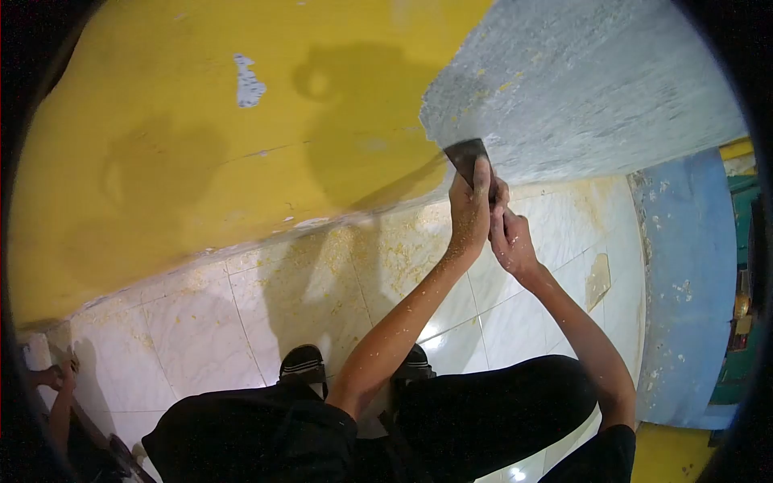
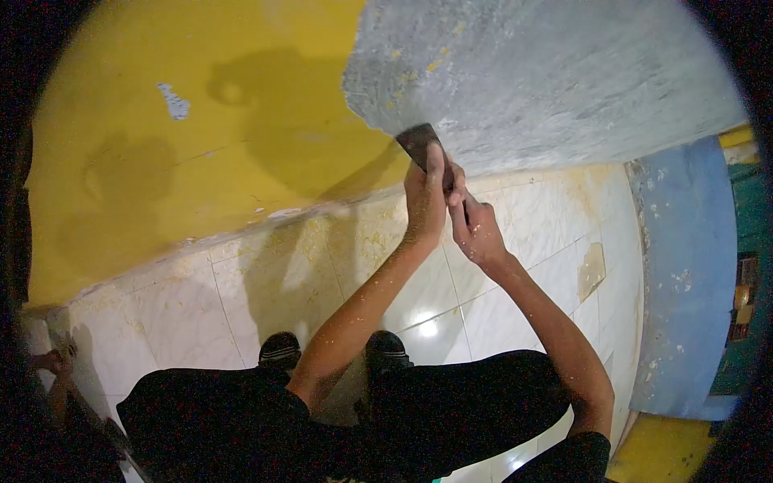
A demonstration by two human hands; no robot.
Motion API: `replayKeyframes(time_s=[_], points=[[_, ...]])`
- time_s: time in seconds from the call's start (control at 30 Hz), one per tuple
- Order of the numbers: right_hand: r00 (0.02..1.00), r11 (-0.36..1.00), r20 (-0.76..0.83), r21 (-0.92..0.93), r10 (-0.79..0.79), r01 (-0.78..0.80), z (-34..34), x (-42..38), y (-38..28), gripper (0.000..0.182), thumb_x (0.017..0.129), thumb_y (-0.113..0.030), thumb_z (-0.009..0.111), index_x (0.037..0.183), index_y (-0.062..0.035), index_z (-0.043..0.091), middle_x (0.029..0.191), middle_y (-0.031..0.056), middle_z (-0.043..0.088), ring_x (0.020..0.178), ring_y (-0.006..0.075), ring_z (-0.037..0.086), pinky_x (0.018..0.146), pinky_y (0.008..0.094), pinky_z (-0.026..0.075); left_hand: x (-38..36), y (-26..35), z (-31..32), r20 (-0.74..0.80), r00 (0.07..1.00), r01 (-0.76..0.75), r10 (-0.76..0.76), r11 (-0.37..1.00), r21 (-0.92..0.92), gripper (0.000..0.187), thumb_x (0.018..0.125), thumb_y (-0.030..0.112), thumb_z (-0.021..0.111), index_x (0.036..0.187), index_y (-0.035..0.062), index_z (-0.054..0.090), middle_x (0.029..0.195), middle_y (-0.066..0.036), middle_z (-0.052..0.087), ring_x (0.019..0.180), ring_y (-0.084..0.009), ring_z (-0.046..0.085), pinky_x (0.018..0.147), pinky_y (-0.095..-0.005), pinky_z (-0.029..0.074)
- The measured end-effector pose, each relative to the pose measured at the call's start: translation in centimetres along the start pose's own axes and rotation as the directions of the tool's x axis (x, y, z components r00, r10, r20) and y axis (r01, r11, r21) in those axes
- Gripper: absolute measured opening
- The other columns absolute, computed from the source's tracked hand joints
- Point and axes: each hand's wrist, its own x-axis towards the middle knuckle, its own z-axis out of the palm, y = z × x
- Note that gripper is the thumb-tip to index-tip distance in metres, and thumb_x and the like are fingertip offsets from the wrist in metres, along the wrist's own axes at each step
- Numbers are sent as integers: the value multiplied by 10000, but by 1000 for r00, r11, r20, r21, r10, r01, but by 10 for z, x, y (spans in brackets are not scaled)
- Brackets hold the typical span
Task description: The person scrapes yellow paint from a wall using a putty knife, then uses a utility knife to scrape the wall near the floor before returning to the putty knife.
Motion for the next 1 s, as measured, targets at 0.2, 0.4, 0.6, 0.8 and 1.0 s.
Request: replayKeyframes(time_s=[0.2,0.4,0.6,0.8,1.0], points=[[998,997,-4,-50,-60,60,1,5,-31,230,965,-177,434,1010,19,545,605,211,532,507,360,547,505,368,425,-3,18,-2,-43,996,-84,84,996,9,389,990,387,424,750,83,397,547,3,446,416,-59,350,409,-207,288],[998,998,-37,31,-48,50,1,-1,-17,251,980,-190,413,967,23,547,568,177,504,481,238,522,499,352,415,-1,8,-3,49,996,-72,72,997,9,413,989,425,404,765,79,424,554,-14,462,424,-75,369,419,-224,328],[998,998,-32,37,56,-54,4,-6,-16,296,987,-198,415,909,56,545,569,151,496,520,161,472,508,335,408,-1,-1,-6,42,998,-46,46,999,-21,411,985,425,419,761,81,428,537,-3,455,431,-69,373,426,-220,326],[997,995,-59,80,-52,57,3,2,-39,242,980,-189,427,950,19,547,571,180,515,478,196,483,494,343,405,-3,29,1,73,987,-147,146,989,0,385,988,392,434,757,87,394,519,-2,441,413,-44,337,401,-200,267],[999,999,-30,26,25,-24,2,1,-10,264,985,-198,417,943,26,548,560,164,508,484,185,488,503,334,411,2,5,-4,68,995,-67,69,997,-26,427,985,415,426,724,76,418,544,-12,469,426,-60,375,425,-206,327]])
